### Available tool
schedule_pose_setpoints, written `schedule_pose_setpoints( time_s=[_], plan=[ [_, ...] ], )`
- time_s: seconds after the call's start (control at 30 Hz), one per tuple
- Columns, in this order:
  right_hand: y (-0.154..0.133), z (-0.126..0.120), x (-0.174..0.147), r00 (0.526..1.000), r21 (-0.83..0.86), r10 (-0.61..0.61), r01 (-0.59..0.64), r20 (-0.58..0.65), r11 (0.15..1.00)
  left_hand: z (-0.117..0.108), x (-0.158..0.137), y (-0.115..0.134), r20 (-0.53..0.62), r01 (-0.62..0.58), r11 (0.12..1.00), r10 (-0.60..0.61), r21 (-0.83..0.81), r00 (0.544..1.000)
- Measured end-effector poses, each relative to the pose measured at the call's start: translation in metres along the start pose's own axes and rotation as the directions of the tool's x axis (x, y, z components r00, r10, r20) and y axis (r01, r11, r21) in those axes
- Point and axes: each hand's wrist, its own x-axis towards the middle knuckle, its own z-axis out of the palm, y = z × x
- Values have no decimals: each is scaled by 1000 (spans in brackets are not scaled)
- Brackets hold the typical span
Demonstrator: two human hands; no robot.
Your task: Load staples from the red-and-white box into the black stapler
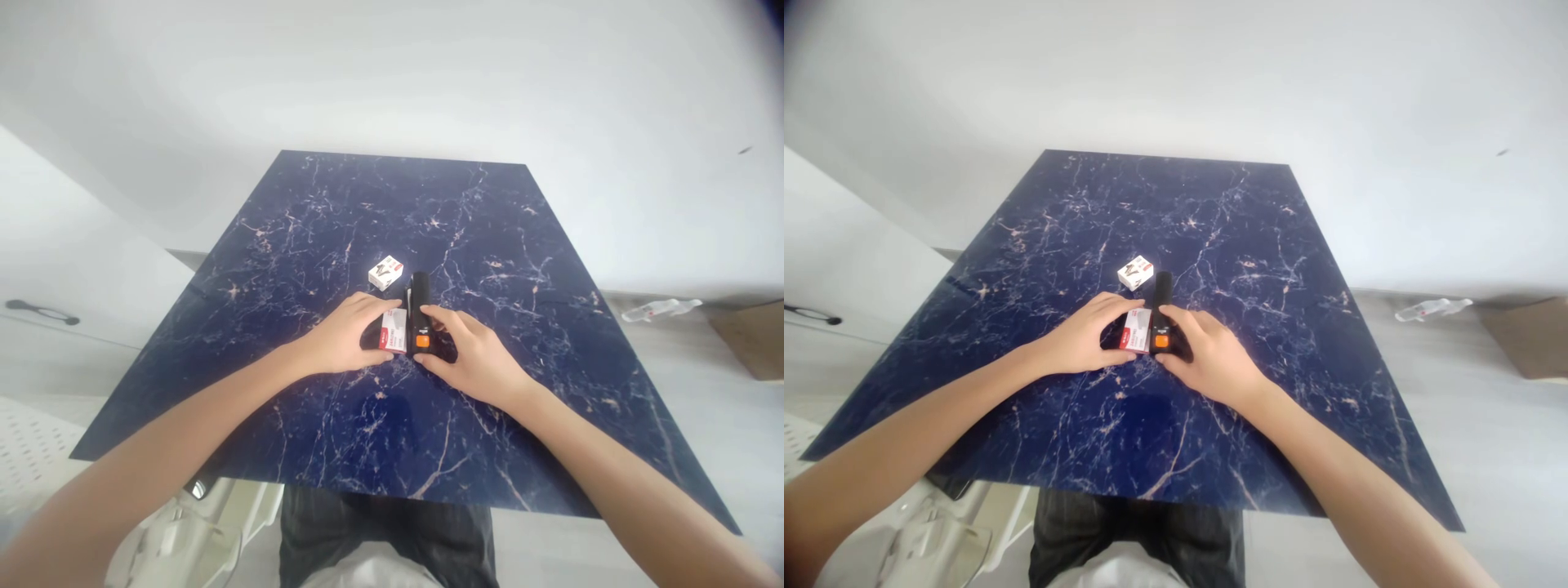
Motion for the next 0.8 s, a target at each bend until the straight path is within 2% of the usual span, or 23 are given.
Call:
schedule_pose_setpoints(
  time_s=[0.53,0.7,0.8],
  plan=[
    [-1,0,1,999,35,29,-29,-19,999,9,5,9,-89,12,1000,-11,12,996],
    [0,-1,0,999,38,22,-21,-23,999,5,3,11,-90,-43,999,44,9,995],
    [1,-1,0,1000,32,13,-12,-21,999,0,6,4,-201,-52,999,52,5,978]
  ],
)
